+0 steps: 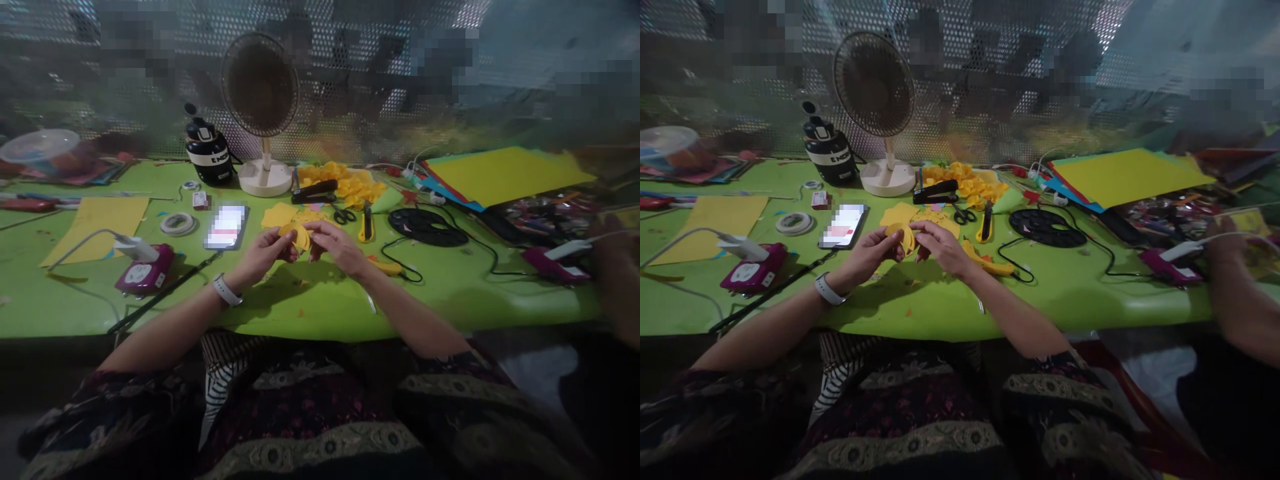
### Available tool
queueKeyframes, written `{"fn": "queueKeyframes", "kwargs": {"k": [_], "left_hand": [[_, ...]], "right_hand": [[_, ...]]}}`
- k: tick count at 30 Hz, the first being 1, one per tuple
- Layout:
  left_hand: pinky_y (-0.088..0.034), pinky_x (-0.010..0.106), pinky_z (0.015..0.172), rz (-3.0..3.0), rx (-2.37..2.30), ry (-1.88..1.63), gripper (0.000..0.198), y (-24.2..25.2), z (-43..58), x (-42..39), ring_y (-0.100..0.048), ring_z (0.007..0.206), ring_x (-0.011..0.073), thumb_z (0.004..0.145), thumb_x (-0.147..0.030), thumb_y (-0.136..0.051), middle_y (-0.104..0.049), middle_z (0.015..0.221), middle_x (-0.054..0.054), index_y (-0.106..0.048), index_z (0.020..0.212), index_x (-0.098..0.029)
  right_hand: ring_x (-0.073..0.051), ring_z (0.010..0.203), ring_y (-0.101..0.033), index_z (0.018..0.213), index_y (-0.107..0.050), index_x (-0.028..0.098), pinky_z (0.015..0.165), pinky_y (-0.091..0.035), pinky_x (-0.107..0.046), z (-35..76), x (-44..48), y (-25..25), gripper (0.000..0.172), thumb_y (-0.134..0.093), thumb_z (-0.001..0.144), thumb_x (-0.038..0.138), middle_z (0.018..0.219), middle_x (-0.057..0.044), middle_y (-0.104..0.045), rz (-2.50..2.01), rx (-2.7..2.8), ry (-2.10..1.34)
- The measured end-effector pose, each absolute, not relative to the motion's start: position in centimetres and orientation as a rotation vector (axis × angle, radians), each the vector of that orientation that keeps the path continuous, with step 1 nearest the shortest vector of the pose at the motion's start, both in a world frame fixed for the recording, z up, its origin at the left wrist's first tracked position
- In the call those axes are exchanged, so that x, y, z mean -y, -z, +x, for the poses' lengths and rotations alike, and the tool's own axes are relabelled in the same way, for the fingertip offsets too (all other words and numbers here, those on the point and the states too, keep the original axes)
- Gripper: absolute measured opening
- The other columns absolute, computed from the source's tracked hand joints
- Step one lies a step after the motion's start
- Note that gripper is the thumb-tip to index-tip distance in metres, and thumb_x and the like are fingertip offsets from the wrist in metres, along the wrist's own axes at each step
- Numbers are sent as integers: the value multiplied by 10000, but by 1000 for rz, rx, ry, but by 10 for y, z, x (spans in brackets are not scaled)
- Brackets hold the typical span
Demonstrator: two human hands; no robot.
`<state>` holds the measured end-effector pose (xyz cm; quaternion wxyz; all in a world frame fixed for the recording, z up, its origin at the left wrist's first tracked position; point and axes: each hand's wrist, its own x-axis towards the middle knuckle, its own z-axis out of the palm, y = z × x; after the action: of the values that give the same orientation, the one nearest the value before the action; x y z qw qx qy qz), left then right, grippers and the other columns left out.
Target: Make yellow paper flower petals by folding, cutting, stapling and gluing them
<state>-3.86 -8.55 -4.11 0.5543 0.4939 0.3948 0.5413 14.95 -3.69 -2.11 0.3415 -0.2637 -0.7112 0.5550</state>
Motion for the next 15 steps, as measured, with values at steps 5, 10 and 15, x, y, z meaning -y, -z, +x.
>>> {"fn": "queueKeyframes", "kwargs": {"k": [5,10,15], "left_hand": [[-511,246,626,1181,-938,-1263,422,40,-36,87,-593,582,94,770,-545,-764,-657,675,0,-629,808,-147],[-514,248,640,1191,-912,-1251,420,39,-36,88,-593,592,93,785,-547,-750,-658,683,1,-626,808,-147],[-516,243,645,1187,-890,-1259,395,40,-37,88,-601,600,93,795,-527,-752,-664,690,4,-631,799,-152]], "right_hand": [[-102,569,-620,1073,-598,167,582,-549,-260,149,38,22,279,-625,850,333,727,40,-602,-710,1861,-1413],[-98,566,-617,1032,-609,166,581,-546,-259,149,38,22,278,-602,869,390,730,33,-618,-694,1881,-1438],[-104,565,-622,1043,-608,168,596,-560,-270,149,38,24,272,-603,868,375,708,34,-617,-727,1886,-1426]]}}
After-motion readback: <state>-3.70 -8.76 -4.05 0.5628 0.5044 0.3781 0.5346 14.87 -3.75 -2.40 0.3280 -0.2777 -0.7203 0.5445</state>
